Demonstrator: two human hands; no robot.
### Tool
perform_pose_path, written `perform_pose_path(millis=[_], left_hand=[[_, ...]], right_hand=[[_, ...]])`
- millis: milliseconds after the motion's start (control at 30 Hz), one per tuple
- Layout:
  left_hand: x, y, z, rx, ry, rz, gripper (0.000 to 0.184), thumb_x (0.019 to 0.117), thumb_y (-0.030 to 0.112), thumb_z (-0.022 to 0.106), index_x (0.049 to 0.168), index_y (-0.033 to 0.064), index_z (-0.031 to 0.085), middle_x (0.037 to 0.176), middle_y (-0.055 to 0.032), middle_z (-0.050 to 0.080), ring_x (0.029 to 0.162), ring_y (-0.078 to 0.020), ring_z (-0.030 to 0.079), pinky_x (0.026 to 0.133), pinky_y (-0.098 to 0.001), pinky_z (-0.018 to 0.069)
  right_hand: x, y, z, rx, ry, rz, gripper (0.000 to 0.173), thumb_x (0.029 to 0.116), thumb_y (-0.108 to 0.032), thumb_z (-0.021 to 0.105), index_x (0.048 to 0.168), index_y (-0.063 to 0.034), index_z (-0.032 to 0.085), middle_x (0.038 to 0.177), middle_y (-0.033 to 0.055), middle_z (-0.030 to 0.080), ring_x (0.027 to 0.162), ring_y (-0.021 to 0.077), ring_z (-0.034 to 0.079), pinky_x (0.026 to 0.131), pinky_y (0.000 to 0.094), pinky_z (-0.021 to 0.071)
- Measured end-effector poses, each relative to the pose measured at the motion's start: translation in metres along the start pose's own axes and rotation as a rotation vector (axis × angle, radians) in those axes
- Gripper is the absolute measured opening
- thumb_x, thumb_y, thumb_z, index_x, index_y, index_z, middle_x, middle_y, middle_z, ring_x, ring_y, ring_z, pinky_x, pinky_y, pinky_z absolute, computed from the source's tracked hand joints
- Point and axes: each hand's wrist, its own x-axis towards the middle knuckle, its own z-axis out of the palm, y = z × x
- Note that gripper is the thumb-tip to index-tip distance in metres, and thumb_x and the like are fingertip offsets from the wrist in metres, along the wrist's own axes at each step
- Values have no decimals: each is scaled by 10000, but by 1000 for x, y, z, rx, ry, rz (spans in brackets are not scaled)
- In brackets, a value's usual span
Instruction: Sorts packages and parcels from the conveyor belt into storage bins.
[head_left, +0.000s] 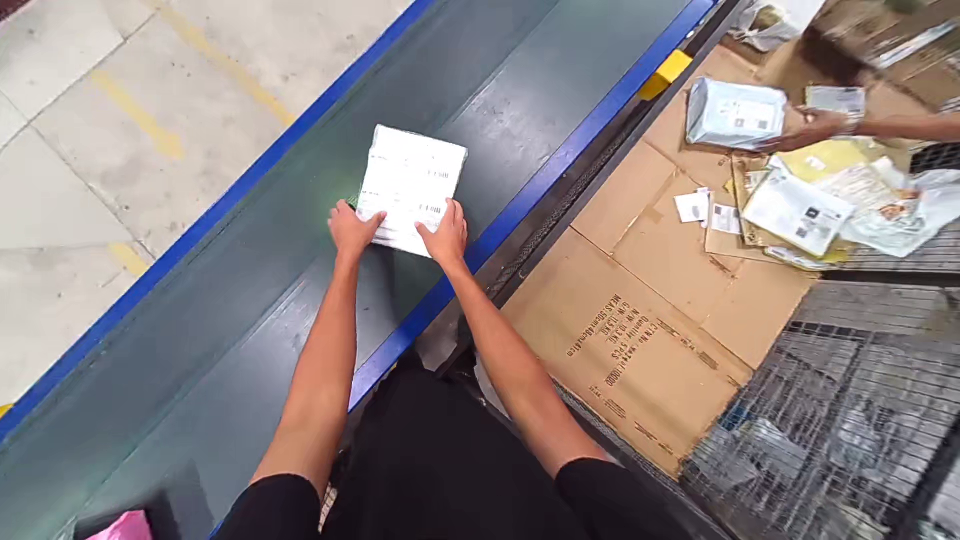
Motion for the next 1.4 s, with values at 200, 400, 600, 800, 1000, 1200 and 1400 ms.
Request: perform_pose_path(millis=[200,400,600,800,1000,1200,1400], left_hand=[[-23,-1,19,-350,-262,140,683,898,400,779,1369,-48,566,1312,-269,627,1247,-367,611,1079,-555,482],[-132,-65,40,-528,-496,245,474,991,250,671,1342,-48,557,1177,-212,685,1030,-239,702,936,-457,586],[-209,-127,58,-653,-507,192,283,975,55,627,1233,-60,607,996,-127,725,764,-169,735,704,-346,649],[-216,-124,41,-600,-360,158,338,991,50,601,1308,-53,548,1035,-101,698,757,-108,715,708,-301,635],[-217,-147,1,-349,-8,229,567,983,183,639,1448,-77,446,1363,-285,580,1177,-325,642,993,-477,545],[-213,-211,-50,-61,409,101,597,969,253,664,1418,-103,496,1417,-337,522,1354,-423,507,1160,-506,406],[-188,-247,-109,-115,351,-139,758,916,409,749,1500,26,457,1519,-236,474,1412,-393,455,1168,-587,374]], right_hand=[[-21,25,-15,273,49,209,917,842,-307,837,1541,-16,319,1235,294,643,1126,407,657,976,562,534],[-126,105,-50,669,-126,151,712,915,-78,713,1535,-7,370,1388,227,581,1217,280,631,1032,476,544],[-120,176,-163,722,75,74,606,918,1,654,1487,27,447,1363,192,609,1157,217,661,989,411,575],[19,238,-332,860,568,140,574,1008,-205,629,1524,-100,401,1299,178,637,1064,273,688,862,467,609],[63,304,-413,708,949,116,749,974,-88,630,1595,-44,213,1472,201,527,1243,278,615,952,431,578],[-38,254,-258,377,341,-8,533,1002,-134,609,1482,15,430,1374,185,606,1141,232,674,945,396,591],[-130,152,-85,373,-118,-211,469,1019,-154,577,1413,79,478,1295,200,644,1122,222,673,949,392,580]])
